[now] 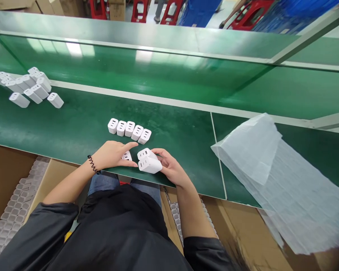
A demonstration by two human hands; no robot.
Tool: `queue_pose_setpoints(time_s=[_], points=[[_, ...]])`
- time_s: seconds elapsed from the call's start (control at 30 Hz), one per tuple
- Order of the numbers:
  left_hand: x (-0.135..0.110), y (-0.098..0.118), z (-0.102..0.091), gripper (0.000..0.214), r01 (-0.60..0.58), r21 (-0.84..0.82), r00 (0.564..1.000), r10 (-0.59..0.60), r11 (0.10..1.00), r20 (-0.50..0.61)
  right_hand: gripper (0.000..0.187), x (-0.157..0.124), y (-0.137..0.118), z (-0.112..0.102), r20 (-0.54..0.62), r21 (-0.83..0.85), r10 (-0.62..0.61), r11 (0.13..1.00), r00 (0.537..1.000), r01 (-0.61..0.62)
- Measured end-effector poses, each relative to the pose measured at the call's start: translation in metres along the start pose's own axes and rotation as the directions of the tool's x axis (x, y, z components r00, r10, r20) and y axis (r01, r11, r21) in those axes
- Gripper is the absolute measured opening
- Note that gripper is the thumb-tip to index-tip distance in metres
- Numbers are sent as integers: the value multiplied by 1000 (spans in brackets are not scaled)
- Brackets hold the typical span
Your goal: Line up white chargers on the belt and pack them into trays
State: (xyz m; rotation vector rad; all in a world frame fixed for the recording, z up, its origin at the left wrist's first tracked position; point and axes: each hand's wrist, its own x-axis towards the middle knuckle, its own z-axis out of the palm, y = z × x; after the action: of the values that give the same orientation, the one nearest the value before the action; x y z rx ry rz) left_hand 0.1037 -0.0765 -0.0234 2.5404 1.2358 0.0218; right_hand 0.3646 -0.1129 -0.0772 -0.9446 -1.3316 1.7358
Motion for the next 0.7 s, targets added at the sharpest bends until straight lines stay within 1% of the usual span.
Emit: queue_pose_setpoints(time_s=[0.07,0.13,0.2,0.23,0.27,0.3,0.33,0.43,0.5,0.57,0.63,0.7], points=[[2,-1,2,75,-13,36,998,15,999,-56,41,0,0,0,-35,-10,-38,999,999,37],[-1,-1,7,77,-66,-7,979,63,998,-195,41,-1,0,0,-68,-27,-61,998,996,60],[-7,0,13,78,-155,-82,926,116,985,-359,41,-3,-1,1,-73,-49,-73,996,995,69],[-11,1,16,76,-193,-113,897,129,975,-423,42,-3,-2,1,-67,-66,-73,995,995,69],[-13,4,20,74,-217,-137,876,131,966,-465,43,-4,-3,2,-62,-87,-73,994,995,68],[-15,7,24,70,-222,-154,865,121,963,-487,44,-4,-3,2,-62,-107,-76,992,995,69],[-17,10,29,65,-203,-169,863,94,964,-496,44,-4,-4,2,-64,-124,-78,990,995,70],[-18,18,38,54,-85,-231,863,-44,969,-503,44,-4,-3,3,-76,-131,-85,989,994,74],[-18,17,39,51,-64,-309,873,-96,949,-478,43,-5,-2,3,-74,-116,-89,990,993,80],[-19,12,35,52,-122,-407,905,-66,905,-419,42,-5,0,3,-68,-102,-100,990,993,92],[-21,4,28,60,-188,-506,942,8,842,-337,42,-6,1,2,-63,-101,-107,990,992,100],[-22,-6,20,68,-225,-579,959,74,783,-274,45,-6,2,1,-60,-114,-102,989,993,95]])
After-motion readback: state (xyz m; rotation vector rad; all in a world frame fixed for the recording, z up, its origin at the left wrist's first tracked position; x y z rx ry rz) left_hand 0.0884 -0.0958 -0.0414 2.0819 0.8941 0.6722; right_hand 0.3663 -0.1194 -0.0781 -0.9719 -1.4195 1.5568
